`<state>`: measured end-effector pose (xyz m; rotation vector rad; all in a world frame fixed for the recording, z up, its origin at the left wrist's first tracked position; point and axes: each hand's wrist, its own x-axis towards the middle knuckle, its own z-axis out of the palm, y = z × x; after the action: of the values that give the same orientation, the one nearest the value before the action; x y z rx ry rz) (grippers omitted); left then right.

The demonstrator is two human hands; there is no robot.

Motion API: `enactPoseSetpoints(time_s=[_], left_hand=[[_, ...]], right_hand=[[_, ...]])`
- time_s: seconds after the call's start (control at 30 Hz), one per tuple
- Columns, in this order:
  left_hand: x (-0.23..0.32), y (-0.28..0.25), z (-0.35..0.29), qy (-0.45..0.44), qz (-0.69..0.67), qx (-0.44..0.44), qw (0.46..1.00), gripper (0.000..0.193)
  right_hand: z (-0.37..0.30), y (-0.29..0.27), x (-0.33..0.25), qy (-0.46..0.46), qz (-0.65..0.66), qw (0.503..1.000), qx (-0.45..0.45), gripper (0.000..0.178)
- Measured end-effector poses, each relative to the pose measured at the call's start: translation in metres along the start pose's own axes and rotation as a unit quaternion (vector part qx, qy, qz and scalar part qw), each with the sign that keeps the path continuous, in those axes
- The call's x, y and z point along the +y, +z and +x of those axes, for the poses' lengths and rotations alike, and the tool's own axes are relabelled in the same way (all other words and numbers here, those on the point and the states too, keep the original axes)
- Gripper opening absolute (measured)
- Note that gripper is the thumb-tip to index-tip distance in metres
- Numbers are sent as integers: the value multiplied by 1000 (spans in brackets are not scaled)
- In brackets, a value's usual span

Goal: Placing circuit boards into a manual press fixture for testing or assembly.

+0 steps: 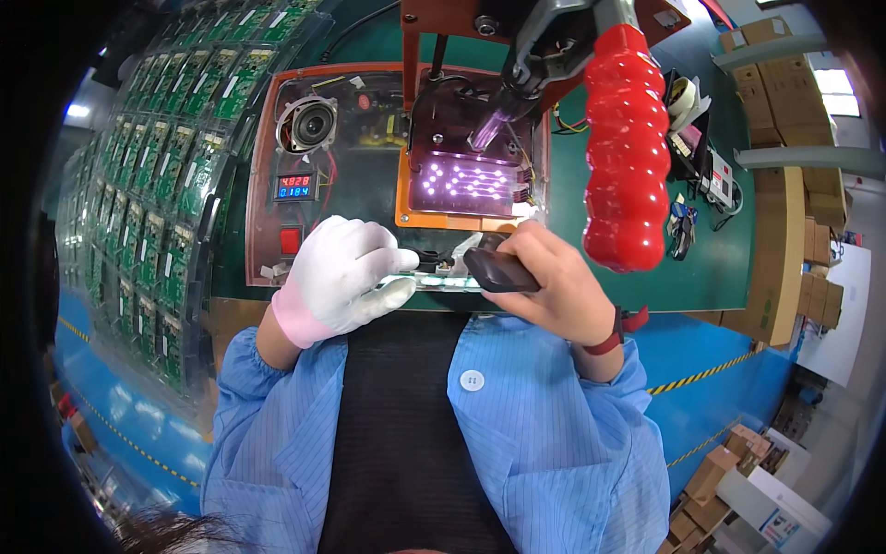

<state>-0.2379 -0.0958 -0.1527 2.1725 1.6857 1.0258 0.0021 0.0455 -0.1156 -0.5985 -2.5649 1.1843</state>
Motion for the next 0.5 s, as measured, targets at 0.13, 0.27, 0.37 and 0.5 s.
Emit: enactPoseSetpoints(time_s=[0.13,0.27,0.37,0.5], left_hand=[[-2,-1,-2,-2,-2,-5,1000,22],[-3,-2,-3,-5,-3,-12,1000,21],[-4,-4,-2,-6,2,-20,1000,21],[-5,-5,-1,-7,4,-30,1000,21]], right_hand=[[3,4,-7,17,-53,998,-23,33],[6,6,-7,22,-75,997,-28,36],[8,7,-6,21,-82,996,-33,38],[9,7,-5,28,-77,996,-35,38]])
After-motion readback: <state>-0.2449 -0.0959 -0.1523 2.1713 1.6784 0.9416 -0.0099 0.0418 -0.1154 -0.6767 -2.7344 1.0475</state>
